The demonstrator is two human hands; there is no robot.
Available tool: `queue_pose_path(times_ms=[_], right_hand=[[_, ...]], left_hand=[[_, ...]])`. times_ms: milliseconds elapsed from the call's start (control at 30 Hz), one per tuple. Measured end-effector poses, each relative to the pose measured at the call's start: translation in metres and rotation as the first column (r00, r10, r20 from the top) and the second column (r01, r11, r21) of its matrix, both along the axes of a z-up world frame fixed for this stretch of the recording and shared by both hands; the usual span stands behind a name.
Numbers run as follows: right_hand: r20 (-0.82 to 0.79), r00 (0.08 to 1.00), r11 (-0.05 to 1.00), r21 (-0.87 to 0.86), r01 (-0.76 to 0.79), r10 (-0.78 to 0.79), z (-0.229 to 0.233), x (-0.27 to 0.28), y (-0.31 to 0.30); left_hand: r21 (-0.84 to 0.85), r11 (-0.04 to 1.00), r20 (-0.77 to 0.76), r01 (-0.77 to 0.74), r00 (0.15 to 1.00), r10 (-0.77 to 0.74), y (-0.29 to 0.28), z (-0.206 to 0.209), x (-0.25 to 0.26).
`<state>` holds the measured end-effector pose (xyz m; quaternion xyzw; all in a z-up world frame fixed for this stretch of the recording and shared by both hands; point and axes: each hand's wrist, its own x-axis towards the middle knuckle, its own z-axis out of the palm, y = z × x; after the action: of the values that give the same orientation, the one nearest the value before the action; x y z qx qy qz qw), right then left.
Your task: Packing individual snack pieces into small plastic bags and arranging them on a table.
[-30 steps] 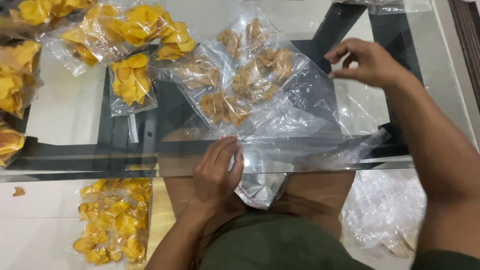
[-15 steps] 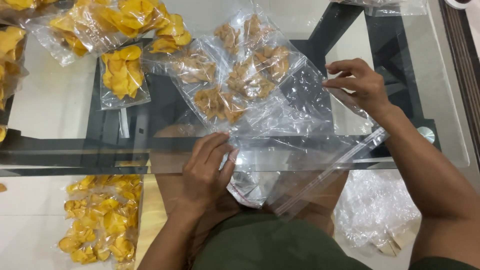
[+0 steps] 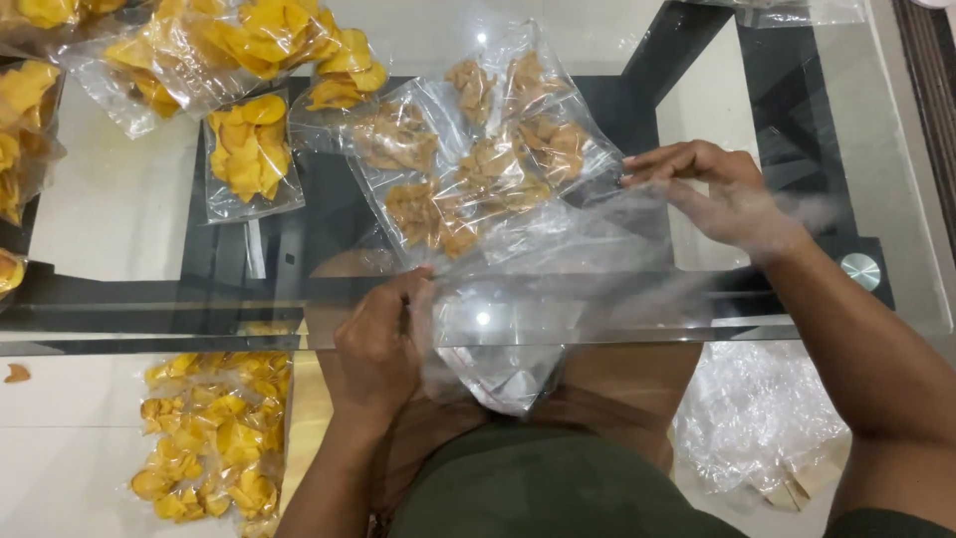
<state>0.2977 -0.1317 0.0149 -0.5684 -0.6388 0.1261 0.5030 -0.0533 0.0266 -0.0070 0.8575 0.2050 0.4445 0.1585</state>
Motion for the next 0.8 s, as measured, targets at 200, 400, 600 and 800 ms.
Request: queue_pose_path(times_ms=[200, 400, 600, 800], right_hand=[[-0.039, 0.99, 0.979, -0.161, 0.125, -0.133, -0.05, 0.054, -0.012], [-0.116, 0.978, 0.95, -0.284, 0.132, -0.171, -0.005, 0.018, 0.02], [-0.134, 0.967, 0.924, -0.347, 0.16, -0.218, -0.009, 0.023, 0.028], [-0.053, 0.962, 0.867, -0.448, 0.218, -0.269, 0.001, 0.02, 0.034]], left_hand=[[-0.098, 0.99, -0.064, -0.102, 0.993, 0.096, 0.012, -0.005, 0.003], [-0.377, 0.923, -0.001, -0.08, 0.996, 0.085, 0.02, 0.018, 0.012], [-0.661, 0.75, 0.038, -0.021, 0.997, 0.061, 0.025, 0.028, 0.018], [-0.728, 0.685, 0.078, 0.02, 0.996, 0.053, 0.03, 0.025, 0.017]])
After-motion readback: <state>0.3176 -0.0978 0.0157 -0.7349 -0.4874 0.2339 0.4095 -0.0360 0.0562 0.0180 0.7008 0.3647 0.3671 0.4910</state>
